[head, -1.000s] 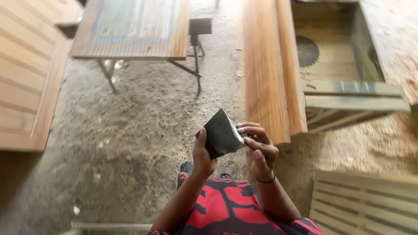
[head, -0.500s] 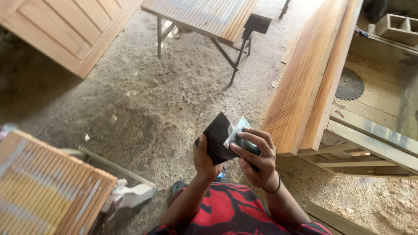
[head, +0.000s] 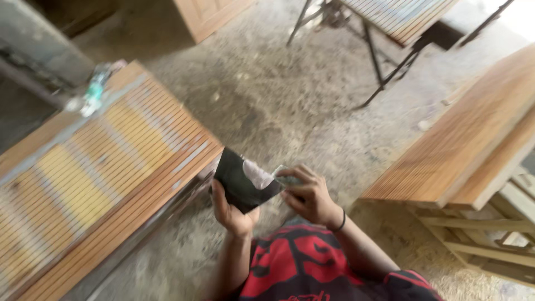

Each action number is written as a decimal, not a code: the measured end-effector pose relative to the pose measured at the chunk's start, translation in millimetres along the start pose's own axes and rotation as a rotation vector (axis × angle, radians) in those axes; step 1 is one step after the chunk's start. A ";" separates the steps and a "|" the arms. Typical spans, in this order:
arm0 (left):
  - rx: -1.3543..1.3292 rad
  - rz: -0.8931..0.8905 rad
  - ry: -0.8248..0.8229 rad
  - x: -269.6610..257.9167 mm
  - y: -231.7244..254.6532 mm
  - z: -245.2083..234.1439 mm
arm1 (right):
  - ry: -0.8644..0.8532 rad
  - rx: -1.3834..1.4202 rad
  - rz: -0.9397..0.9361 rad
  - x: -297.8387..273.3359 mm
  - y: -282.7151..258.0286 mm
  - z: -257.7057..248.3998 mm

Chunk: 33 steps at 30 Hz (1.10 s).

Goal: The person sands a wooden slatted surface using a sanding block and a scraper. They move along the surface, smoothing the wood and occasionally scraping off residue. The person briefly walks to a nearby area to retrieve a small container before returning to continue sanding.

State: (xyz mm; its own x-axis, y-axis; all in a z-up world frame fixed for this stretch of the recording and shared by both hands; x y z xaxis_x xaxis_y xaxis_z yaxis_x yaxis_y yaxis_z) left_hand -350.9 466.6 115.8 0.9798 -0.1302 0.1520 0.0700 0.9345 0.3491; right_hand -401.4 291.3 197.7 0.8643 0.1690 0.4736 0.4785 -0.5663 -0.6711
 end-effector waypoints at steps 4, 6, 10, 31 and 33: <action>0.372 0.133 0.094 -14.6 94.0 -46.3 | 0.115 0.589 0.338 -2.8 11.9 57.8; 0.208 -0.094 0.157 -28.4 117.5 -60.4 | 0.126 0.760 0.476 6.9 12.5 74.8; 0.238 -0.020 0.185 -56.5 157.8 -76.7 | 0.006 0.757 0.582 27.3 -3.9 107.6; 0.110 0.093 0.349 -138.0 193.8 -129.7 | -0.697 0.332 0.351 101.0 -33.3 222.0; 0.182 0.176 0.469 -144.2 203.0 -142.9 | -0.690 0.395 0.393 94.4 -7.3 226.0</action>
State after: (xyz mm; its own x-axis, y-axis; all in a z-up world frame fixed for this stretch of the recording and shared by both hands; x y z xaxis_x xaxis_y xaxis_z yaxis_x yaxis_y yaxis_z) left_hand -451.2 722.4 32.5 0.9552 0.2250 -0.1923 -0.0963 0.8505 0.5171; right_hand -288.3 493.7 118.3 0.8174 0.5416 -0.1963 0.0356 -0.3877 -0.9211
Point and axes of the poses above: each hand's wrist, its own x-axis towards the middle knuckle, its own z-axis out of the palm, y = z × x, the point moved 6 cm from there along x, towards the middle knuckle, and after that the axes turned 2 degrees about -y, right-handed, at the moved point
